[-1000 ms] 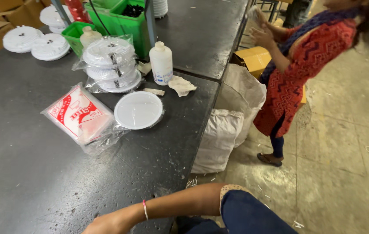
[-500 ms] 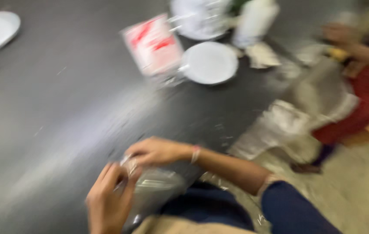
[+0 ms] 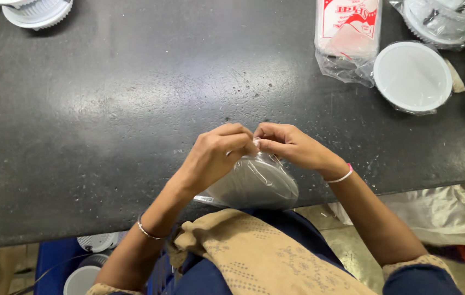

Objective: The person packs round LED panel lights for shipment. They place a light into a white cardboard box, fold the box flaps closed, and stack the finished boxes. They then take round lights, wrap each one in a clear plastic bag, and set the wrapped lights in a pile on the workbench.

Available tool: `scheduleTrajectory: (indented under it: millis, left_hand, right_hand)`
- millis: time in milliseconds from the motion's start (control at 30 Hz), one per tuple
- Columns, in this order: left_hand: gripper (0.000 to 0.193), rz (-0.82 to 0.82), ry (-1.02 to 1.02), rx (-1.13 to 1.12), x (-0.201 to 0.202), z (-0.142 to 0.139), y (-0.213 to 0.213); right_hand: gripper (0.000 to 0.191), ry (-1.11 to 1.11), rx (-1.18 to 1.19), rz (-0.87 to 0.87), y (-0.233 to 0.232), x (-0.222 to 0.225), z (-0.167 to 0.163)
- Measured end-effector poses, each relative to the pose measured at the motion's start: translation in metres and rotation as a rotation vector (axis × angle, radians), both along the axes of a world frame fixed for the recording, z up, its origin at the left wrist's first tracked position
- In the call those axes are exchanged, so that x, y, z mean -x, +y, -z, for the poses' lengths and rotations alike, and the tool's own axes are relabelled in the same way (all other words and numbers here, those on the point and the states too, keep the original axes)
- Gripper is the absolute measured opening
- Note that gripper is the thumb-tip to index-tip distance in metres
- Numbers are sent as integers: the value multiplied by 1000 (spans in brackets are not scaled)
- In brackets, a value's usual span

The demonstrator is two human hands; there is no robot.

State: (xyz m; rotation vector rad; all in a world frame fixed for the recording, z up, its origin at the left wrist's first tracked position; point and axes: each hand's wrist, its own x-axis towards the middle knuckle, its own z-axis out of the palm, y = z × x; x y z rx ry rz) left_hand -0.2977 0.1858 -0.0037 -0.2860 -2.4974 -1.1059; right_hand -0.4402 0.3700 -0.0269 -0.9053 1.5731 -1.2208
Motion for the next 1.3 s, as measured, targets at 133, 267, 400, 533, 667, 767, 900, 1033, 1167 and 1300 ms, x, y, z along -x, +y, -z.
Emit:
scheduleTrajectory:
  millis: [133,267,400,533,667,767,900,1033,1167,1300]
  left_hand:
    - [22,74,86,202,-7,-1,-3]
    - [33,72,-13,231,-6,-8,11]
    - [29,-86,-459,-8,-2,-4,32]
    - [52,60,-36,-451,12,9,41]
    - [57,-200,-27,-409,26,19,40]
    - [56,-281,-124,-439,42,28,53]
    - [53,-285,-217,-367,65,43,80]
    - [51,-218,-181,-325,112,61,100]
    - [31,-189,-127,-196,185,89,116]
    - [22,-201,106,155,266,120,124]
  right_hand:
    - [21,43,2,-35,2,4,-2]
    - [24,276,10,-114,19,15,-8]
    - [29,98,92,-57,44,13,-19]
    - [28,184,77,161,87,26,-43]
    - [39,566,234,506,164,58,-68]
    - [43,1023,217,651,190,97,-49]
    - [40,1399,52,800,204,163,16]
    - [35,1565,-79,761,227,214,69]
    - [31,1490,-131,717,235,232,90]
    - [32,1297,-330,626,243,234,77]
